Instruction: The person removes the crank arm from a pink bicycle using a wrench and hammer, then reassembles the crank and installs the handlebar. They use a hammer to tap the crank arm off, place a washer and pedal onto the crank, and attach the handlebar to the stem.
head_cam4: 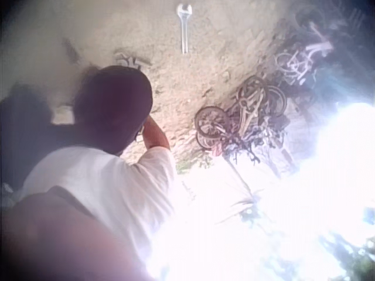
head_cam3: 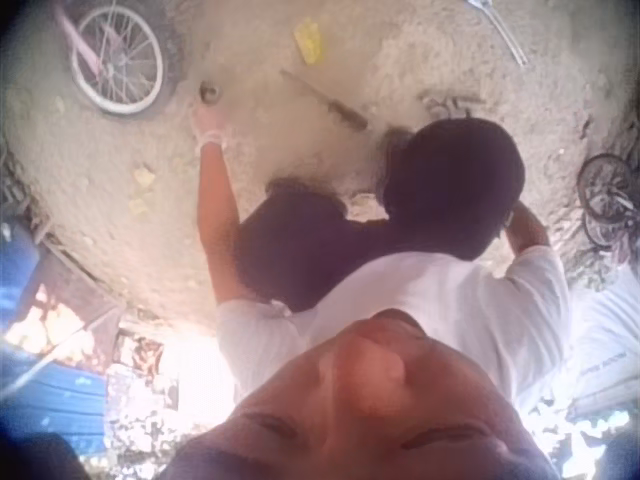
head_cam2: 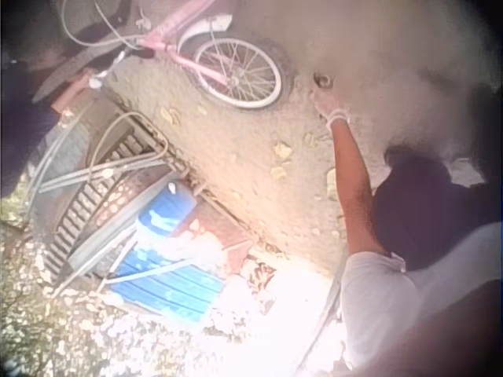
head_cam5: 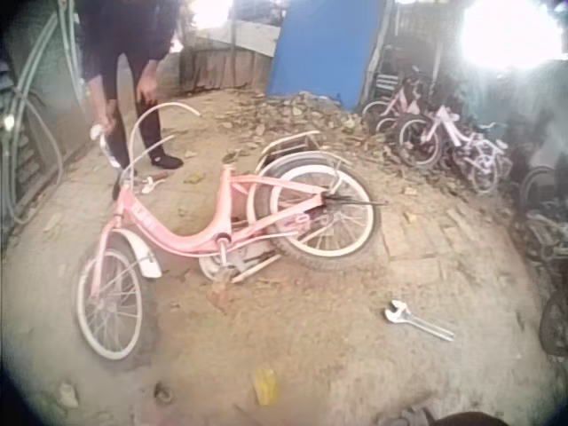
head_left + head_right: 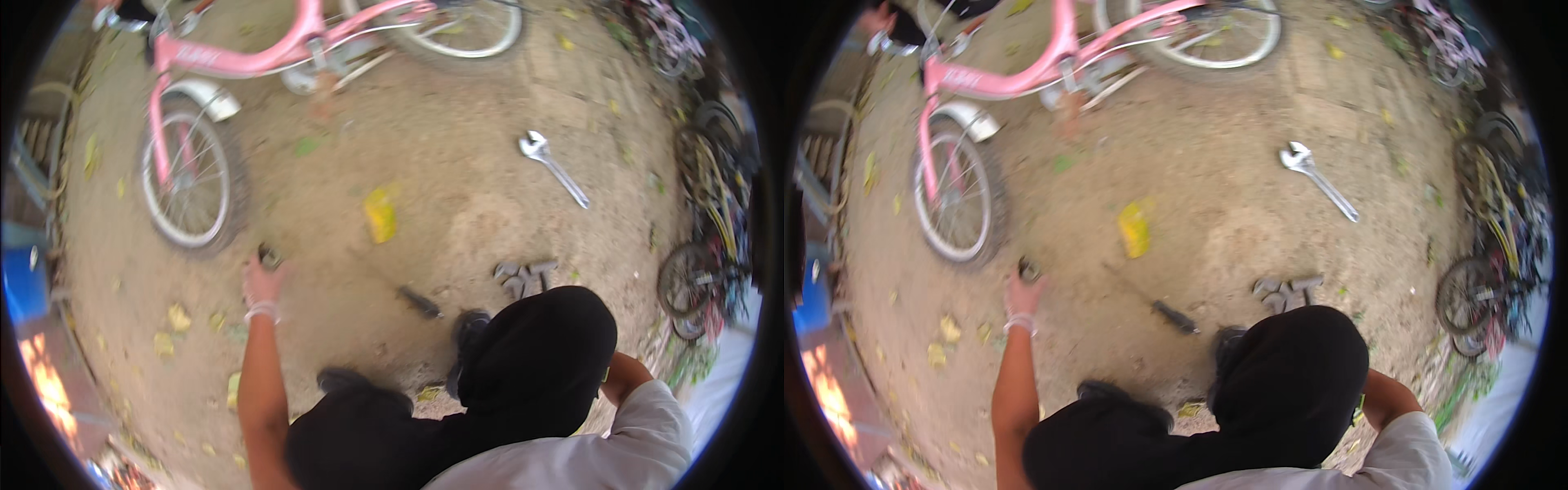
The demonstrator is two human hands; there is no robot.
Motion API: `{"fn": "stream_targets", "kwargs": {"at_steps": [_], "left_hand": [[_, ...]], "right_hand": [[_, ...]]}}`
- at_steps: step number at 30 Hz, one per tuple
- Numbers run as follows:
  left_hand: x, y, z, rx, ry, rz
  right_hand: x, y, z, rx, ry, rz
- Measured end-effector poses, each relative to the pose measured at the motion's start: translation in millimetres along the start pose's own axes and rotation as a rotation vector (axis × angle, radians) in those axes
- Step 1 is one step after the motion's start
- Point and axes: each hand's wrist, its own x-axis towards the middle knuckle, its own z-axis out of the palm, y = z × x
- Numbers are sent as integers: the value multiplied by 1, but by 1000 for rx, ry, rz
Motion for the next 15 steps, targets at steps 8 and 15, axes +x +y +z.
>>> {"fn": "stream_targets", "kwargs": {"at_steps": [8,15], "left_hand": [[2,-5,1,47,29,42],[-140,-109,-13,24,129,-358]], "right_hand": [[144,-11,-175,179,959,-161],[210,-70,-261,-145,638,50]]}}
